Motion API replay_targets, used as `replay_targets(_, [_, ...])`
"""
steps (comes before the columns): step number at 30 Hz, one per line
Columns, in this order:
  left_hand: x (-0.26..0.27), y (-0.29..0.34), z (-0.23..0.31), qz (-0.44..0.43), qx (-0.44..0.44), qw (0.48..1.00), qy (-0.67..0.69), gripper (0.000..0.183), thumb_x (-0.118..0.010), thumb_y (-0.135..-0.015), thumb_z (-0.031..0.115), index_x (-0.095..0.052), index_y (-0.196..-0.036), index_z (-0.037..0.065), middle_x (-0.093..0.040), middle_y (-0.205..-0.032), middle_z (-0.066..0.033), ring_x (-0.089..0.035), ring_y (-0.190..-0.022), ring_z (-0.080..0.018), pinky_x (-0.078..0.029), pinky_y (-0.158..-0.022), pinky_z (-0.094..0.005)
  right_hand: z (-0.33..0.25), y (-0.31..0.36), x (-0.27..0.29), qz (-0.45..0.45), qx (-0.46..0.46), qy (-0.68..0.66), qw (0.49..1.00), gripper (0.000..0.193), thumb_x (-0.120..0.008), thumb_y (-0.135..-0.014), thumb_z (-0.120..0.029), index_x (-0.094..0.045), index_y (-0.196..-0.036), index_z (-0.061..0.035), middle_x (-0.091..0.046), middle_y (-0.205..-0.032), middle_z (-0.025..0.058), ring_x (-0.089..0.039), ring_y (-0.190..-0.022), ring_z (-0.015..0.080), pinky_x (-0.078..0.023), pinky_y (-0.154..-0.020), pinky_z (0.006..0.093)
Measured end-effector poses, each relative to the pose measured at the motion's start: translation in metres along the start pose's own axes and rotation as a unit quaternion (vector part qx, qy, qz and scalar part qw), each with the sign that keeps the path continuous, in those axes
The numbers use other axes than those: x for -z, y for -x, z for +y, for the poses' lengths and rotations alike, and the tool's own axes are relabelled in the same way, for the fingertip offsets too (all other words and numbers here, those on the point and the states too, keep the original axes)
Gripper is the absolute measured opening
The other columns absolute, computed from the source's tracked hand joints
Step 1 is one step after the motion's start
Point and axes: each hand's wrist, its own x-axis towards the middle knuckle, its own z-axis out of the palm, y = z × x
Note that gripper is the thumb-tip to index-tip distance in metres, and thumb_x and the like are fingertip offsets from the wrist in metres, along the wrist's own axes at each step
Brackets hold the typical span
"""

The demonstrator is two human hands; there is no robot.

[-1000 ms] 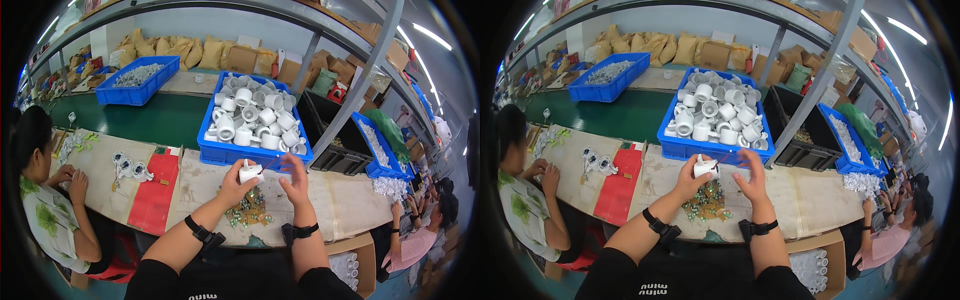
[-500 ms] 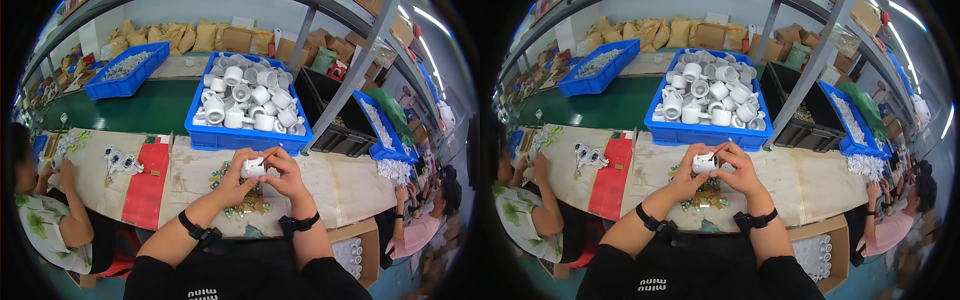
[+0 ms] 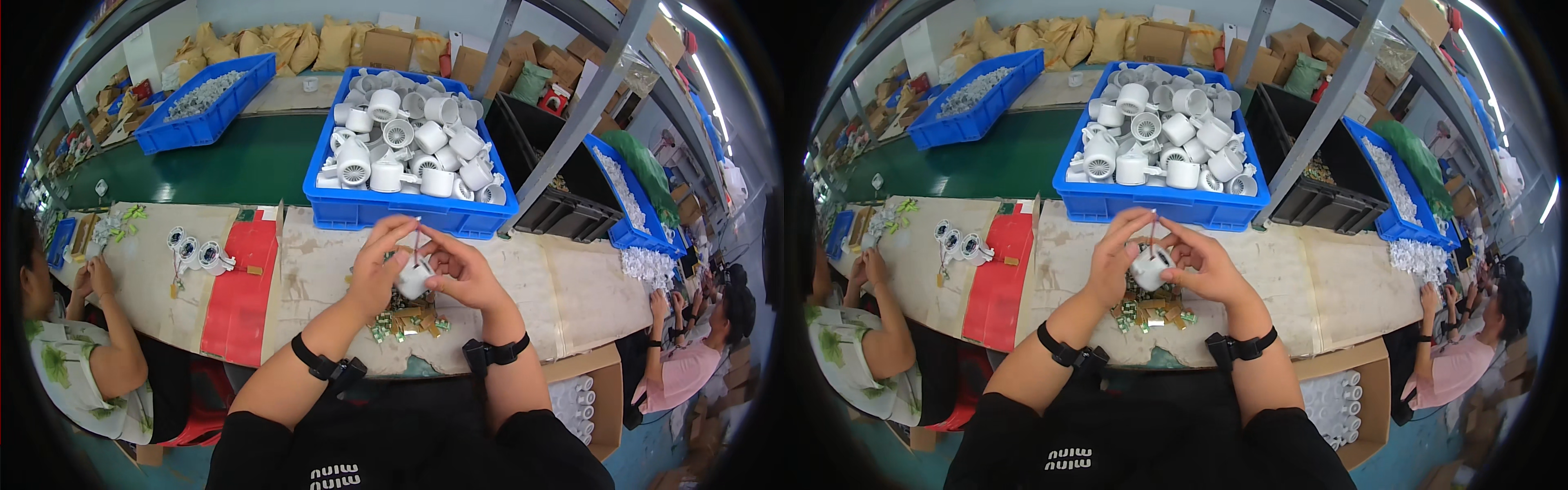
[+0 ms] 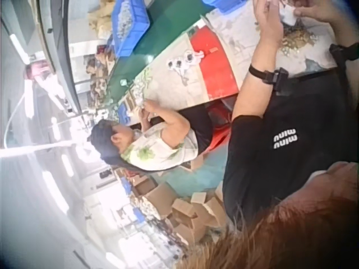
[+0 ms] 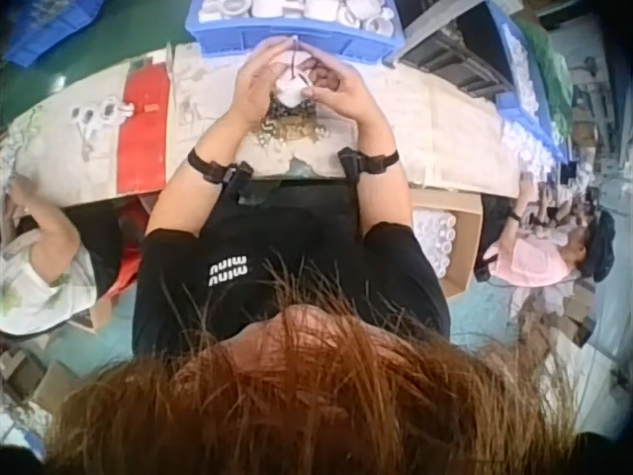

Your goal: Manually assemble small electronic or mechanical components into white plastic housings.

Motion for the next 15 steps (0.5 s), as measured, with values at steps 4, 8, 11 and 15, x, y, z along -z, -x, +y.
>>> replay_targets(4, [-0.005,0.007,-0.012,0.039,0.08,0.974,0.209,0.027,-0.054,-0.108,0.007,-0.063,-0.131,-0.004,-0.068,-0.103,-0.0103,-0.068,-0.089,-0.0185,-0.057,-0.084,-0.0337,0.004,-0.001,-0.011,-0.006,-0.083,-0.06,0.995,0.075,-0.088,-0.085,-0.005,-0.049,-0.15,-0.0054,-0.064,-0.116,0.0039,-0.06,-0.089,0.0083,-0.052,-0.079,0.024])
replay_targets(8, [-0.003,0.0,-0.014,0.093,0.153,0.935,0.306,0.023,-0.054,-0.11,0.01,-0.055,-0.129,-0.004,-0.068,-0.091,-0.0103,-0.068,-0.07,-0.0173,-0.058,-0.07,-0.0314,0.02,0.002,0.017,-0.028,-0.171,0.066,0.983,0.04,-0.083,-0.085,-0.001,-0.071,-0.124,-0.003,-0.07,-0.101,0.0045,-0.066,-0.089,0.0137,-0.054,-0.079,0.0286])
replay_targets(11, [-0.002,-0.004,-0.011,0.094,0.181,0.929,0.31,0.023,-0.055,-0.111,0.011,-0.054,-0.129,-0.003,-0.069,-0.092,-0.0121,-0.068,-0.071,-0.0167,-0.058,-0.068,-0.0303,0.011,0.003,0.023,-0.109,-0.135,0.303,0.937,0.018,-0.084,-0.085,-0.005,-0.08,-0.103,-0.0035,-0.072,-0.092,0.0062,-0.067,-0.087,0.0175,-0.054,-0.078,0.0324])
replay_targets(15, [-0.005,-0.004,-0.013,0.114,0.168,0.946,0.253,0.026,-0.056,-0.111,0.013,-0.054,-0.131,-0.003,-0.071,-0.096,-0.0143,-0.069,-0.07,-0.0162,-0.058,-0.066,-0.0293,0.006,0.001,0.012,-0.117,-0.113,0.362,0.918,0.02,-0.085,-0.078,-0.012,-0.082,-0.096,-0.0063,-0.07,-0.092,0.0112,-0.067,-0.085,0.0283,-0.055,-0.076,0.0385])
